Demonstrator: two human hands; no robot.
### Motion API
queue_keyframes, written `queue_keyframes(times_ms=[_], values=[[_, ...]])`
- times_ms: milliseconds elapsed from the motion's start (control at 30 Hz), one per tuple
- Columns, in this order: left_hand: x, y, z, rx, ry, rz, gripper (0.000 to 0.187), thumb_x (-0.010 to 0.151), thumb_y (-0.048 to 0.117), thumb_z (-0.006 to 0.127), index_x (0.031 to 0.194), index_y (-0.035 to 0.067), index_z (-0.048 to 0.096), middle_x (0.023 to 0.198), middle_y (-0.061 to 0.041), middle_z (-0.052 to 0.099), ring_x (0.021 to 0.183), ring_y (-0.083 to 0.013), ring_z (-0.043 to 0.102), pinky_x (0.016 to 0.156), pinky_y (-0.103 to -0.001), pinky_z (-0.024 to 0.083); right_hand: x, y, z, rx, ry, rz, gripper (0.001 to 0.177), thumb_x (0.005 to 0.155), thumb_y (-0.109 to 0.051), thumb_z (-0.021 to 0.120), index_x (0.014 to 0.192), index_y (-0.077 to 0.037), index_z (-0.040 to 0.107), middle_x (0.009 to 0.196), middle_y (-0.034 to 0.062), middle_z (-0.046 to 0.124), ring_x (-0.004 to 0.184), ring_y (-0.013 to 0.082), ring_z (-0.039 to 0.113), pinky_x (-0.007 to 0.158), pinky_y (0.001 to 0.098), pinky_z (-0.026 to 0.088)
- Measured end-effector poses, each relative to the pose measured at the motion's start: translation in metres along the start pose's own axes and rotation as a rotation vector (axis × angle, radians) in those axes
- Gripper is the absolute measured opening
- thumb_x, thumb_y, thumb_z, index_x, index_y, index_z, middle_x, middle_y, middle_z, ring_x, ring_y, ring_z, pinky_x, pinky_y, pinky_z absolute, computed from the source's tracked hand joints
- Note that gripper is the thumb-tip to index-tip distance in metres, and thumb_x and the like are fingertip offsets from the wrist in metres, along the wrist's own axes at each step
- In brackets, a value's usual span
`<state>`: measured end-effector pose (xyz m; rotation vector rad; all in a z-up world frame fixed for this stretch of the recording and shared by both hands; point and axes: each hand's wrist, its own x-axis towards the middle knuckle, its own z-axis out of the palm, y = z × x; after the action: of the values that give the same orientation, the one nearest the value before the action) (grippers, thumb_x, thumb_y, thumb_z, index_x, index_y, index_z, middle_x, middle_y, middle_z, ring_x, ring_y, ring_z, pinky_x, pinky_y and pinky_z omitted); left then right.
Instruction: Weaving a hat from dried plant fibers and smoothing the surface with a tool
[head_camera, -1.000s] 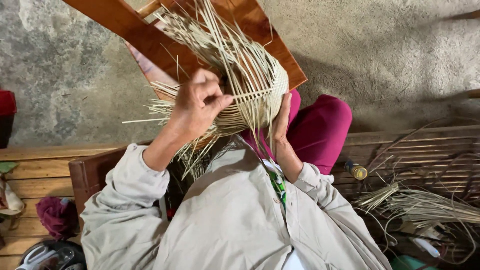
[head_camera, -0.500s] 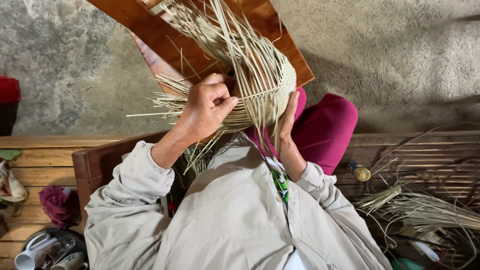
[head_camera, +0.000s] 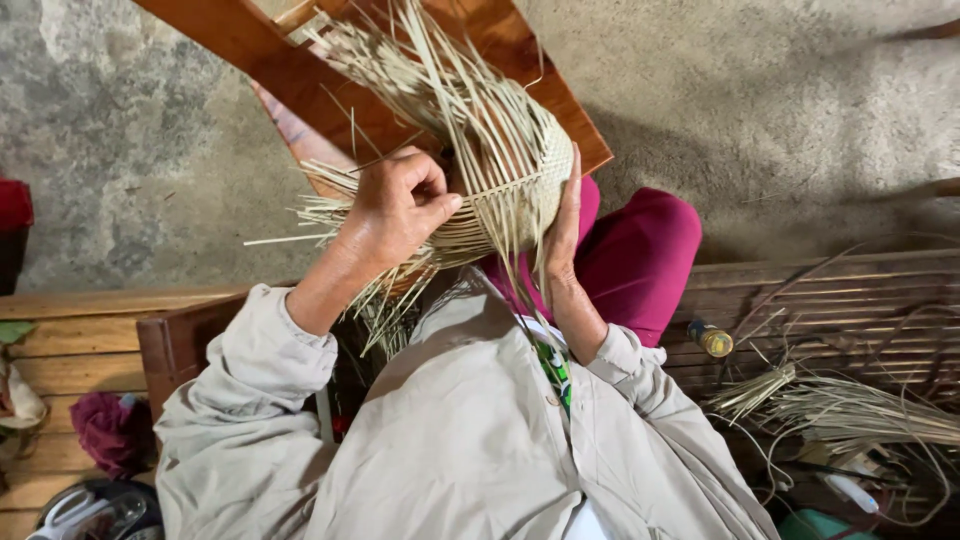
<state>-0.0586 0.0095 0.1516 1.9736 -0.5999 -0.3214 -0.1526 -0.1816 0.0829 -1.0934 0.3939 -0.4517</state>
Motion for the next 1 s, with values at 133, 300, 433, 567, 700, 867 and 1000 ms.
queue_keyframes(times_ms=[133, 300, 433, 567, 700, 867, 1000], values=[[0.002, 0.014, -0.013, 0.367, -0.086, 0.06, 0.022, 0.085, 0.024, 0.085, 0.08, 0.009, 0.07, 0.094, -0.012, 0.065, 0.088, -0.0329, 0.065, 0.065, -0.044, 0.056, -0.01, -0.018, -0.013, -0.34, 0.023, -0.036, 0.071, 0.112, -0.047, 0.036, 0.161, 0.002, 0.022, 0.164, 0.0309, 0.022, 0.153, 0.0462, 0.019, 0.127, 0.0606, 0.015], [0.009, 0.025, -0.015, 0.53, -0.231, -0.045, 0.016, 0.094, 0.026, 0.078, 0.085, 0.013, 0.074, 0.102, -0.008, 0.065, 0.099, -0.0304, 0.064, 0.077, -0.049, 0.058, -0.035, -0.036, -0.08, -0.673, -0.097, 0.2, 0.058, 0.112, -0.048, 0.034, 0.117, -0.007, 0.074, 0.117, 0.0168, 0.072, 0.118, 0.0279, 0.064, 0.109, 0.0454, 0.045], [0.012, 0.034, -0.018, 0.486, -0.296, -0.06, 0.017, 0.093, 0.031, 0.077, 0.086, 0.016, 0.071, 0.099, -0.008, 0.065, 0.095, -0.0333, 0.069, 0.077, -0.049, 0.058, -0.035, -0.075, -0.041, -0.609, -0.484, 0.511, 0.07, 0.105, -0.058, 0.037, 0.101, -0.005, 0.083, 0.094, 0.0148, 0.079, 0.091, 0.0259, 0.072, 0.095, 0.0442, 0.055], [0.008, 0.029, -0.015, 0.388, -0.196, -0.008, 0.018, 0.089, 0.026, 0.08, 0.081, 0.014, 0.069, 0.082, -0.013, 0.064, 0.081, -0.0386, 0.07, 0.068, -0.05, 0.056, -0.048, -0.072, -0.016, -0.234, -0.389, 0.578, 0.061, 0.094, -0.061, 0.054, 0.097, -0.004, 0.076, 0.087, 0.0097, 0.079, 0.084, 0.0189, 0.077, 0.083, 0.0351, 0.06], [0.002, 0.018, -0.009, 0.261, -0.152, 0.023, 0.016, 0.089, 0.018, 0.078, 0.083, 0.009, 0.067, 0.079, -0.017, 0.064, 0.078, -0.0418, 0.069, 0.066, -0.051, 0.055, -0.036, -0.099, 0.002, -0.191, -0.173, 0.835, 0.056, 0.105, -0.044, 0.042, 0.107, 0.007, 0.064, 0.09, 0.0193, 0.072, 0.082, 0.0293, 0.075, 0.07, 0.0331, 0.06], [0.001, 0.002, -0.009, -0.095, -0.149, 0.036, 0.014, 0.088, 0.018, 0.078, 0.083, 0.011, 0.066, 0.079, -0.009, 0.06, 0.076, -0.0226, 0.062, 0.069, -0.038, 0.05, -0.011, -0.094, -0.034, -0.421, -0.148, 0.877, 0.03, 0.086, -0.018, 0.059, 0.088, 0.011, 0.067, 0.076, 0.0279, 0.068, 0.067, 0.0424, 0.074, 0.055, 0.0486, 0.064], [0.011, -0.023, 0.001, -0.244, -0.167, 0.001, 0.017, 0.084, 0.021, 0.083, 0.082, 0.013, 0.068, 0.075, -0.005, 0.059, 0.072, -0.0162, 0.059, 0.065, -0.031, 0.047, -0.026, -0.031, -0.073, -1.149, -0.306, 0.178, 0.031, 0.08, -0.035, 0.082, 0.102, -0.016, 0.073, 0.086, 0.0073, 0.076, 0.086, 0.0257, 0.077, 0.069, 0.0374, 0.061]])
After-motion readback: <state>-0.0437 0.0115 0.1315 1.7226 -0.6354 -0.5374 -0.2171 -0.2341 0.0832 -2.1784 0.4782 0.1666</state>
